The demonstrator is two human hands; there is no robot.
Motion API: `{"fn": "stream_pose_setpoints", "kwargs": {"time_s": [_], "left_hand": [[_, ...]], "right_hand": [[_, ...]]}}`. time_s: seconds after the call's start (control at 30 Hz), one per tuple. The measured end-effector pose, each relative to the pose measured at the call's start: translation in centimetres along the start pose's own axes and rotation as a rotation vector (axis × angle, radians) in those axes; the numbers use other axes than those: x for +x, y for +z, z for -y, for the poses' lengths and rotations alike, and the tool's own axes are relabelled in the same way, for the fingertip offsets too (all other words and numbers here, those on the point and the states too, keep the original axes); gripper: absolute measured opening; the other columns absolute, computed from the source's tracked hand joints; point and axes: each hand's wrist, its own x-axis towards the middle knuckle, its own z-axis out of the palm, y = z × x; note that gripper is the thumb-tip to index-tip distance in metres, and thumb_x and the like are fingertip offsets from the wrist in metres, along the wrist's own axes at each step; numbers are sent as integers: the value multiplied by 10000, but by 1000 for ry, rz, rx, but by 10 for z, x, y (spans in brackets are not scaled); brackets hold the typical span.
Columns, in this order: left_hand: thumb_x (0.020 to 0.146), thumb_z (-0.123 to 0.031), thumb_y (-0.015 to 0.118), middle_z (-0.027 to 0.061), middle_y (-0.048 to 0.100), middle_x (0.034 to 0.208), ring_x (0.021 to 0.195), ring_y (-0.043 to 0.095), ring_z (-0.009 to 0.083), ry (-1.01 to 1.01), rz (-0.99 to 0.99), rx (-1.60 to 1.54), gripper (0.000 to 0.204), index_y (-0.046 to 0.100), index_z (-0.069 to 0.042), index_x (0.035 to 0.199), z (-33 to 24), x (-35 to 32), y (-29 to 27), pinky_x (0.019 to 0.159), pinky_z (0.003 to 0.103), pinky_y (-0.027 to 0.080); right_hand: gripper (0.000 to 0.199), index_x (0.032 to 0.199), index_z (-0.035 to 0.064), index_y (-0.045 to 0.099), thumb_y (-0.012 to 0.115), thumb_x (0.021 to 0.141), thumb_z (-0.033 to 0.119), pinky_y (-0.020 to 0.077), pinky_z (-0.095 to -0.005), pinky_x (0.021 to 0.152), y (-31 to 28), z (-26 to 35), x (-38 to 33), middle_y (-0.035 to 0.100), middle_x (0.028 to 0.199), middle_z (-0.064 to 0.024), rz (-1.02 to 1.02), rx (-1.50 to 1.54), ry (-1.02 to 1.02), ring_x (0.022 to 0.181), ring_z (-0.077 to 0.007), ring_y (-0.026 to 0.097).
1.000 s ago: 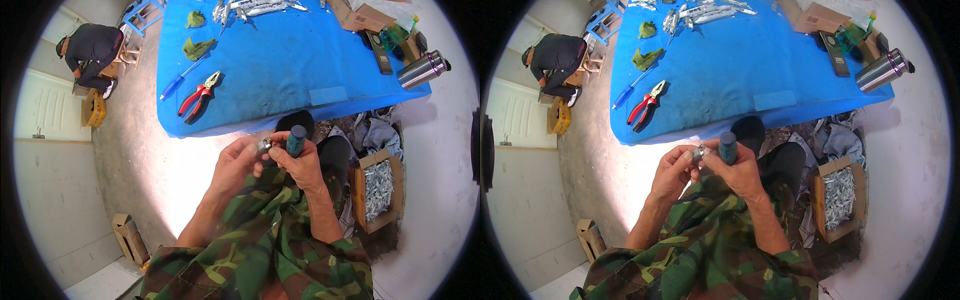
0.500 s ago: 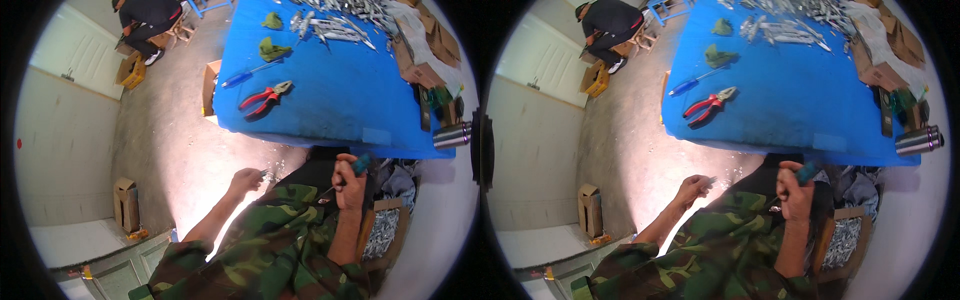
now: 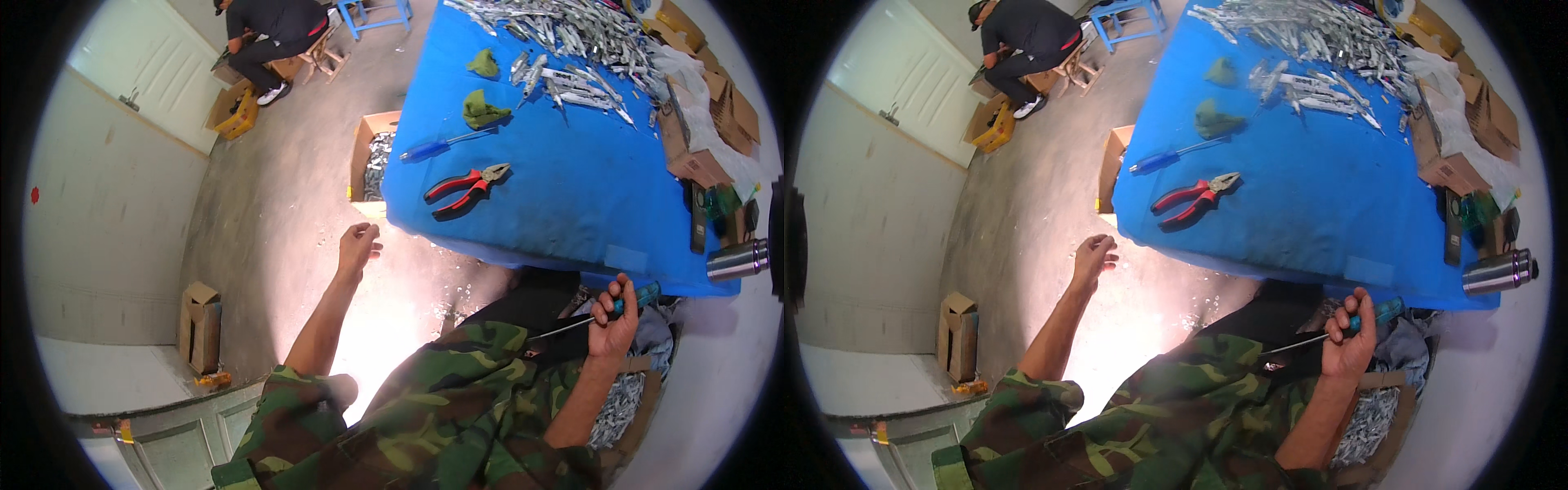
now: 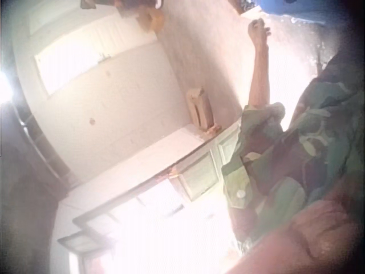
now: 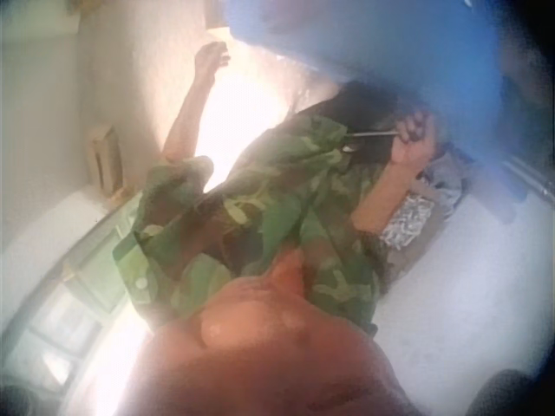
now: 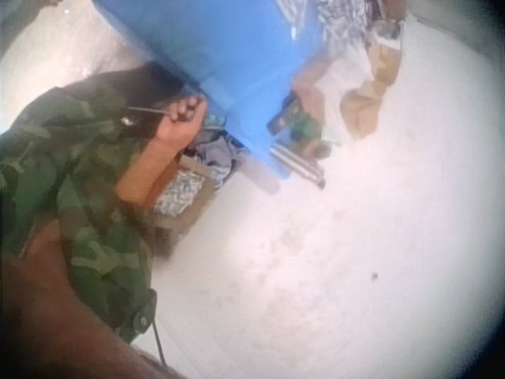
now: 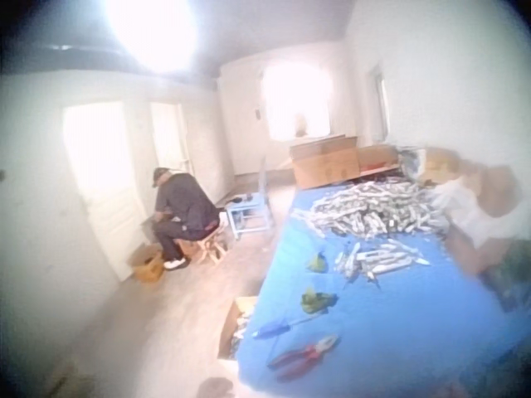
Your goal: The person assembles metal components using a screwdriver and pliers to secure parts together by hand.
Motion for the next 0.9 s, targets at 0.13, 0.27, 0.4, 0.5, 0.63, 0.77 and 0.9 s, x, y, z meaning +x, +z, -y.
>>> {"fn": "stream_pose_setpoints", "kwargs": {"time_s": [0.13,0.27,0.4,0.5,0.63,0.77,0.9], "left_hand": [[1000,-263,661,136,725,981,722,677,160,-10,151,-44,372,649,49,1204,47,-19,10,622,264,556],[1009,-304,660,134,740,961,673,674,152,20,69,32,380,670,35,1180,63,-47,10,572,261,540],[1021,-291,654,121,735,943,658,635,131,227,-82,0,323,686,8,1139,23,-54,2,568,263,501],[1037,-286,642,106,719,944,669,605,116,397,-124,-65,308,681,10,1115,-27,-58,3,593,260,471],[1043,-283,642,106,722,974,759,616,108,569,-103,15,310,680,11,1132,-90,-77,29,661,258,486],[1034,-232,661,104,730,1013,863,656,140,802,-16,225,256,682,-12,1163,-108,-77,65,766,285,526],[971,-120,722,151,701,1148,1025,681,246,1099,50,419,231,683,-20,1175,-124,-72,110,891,361,553]], "right_hand": [[298,1187,14,624,613,1054,281,374,-229,487,-7,19,7,568,924,-34,-39,93,-41,698,-113,494],[429,1160,12,620,620,1041,424,422,-280,598,27,47,7,565,931,-62,-222,136,-232,747,-142,496],[628,1144,23,623,480,1047,627,393,-257,615,18,67,12,519,913,-44,-370,-283,-493,743,-123,477],[683,1116,19,643,444,1039,667,355,-233,583,7,79,8,476,821,0,-317,-370,-535,683,-98,437],[509,1151,4,669,584,1047,495,406,-241,617,-3,82,16,518,800,0,-423,-583,-675,717,-107,506],[322,1244,23,671,727,970,182,500,-287,727,3,73,41,613,920,-61,-300,-1128,-1050,834,-167,618],[417,1296,79,669,740,893,4,529,-320,800,-4,71,79,643,1026,-100,-109,-1421,-1171,883,-223,656]]}}
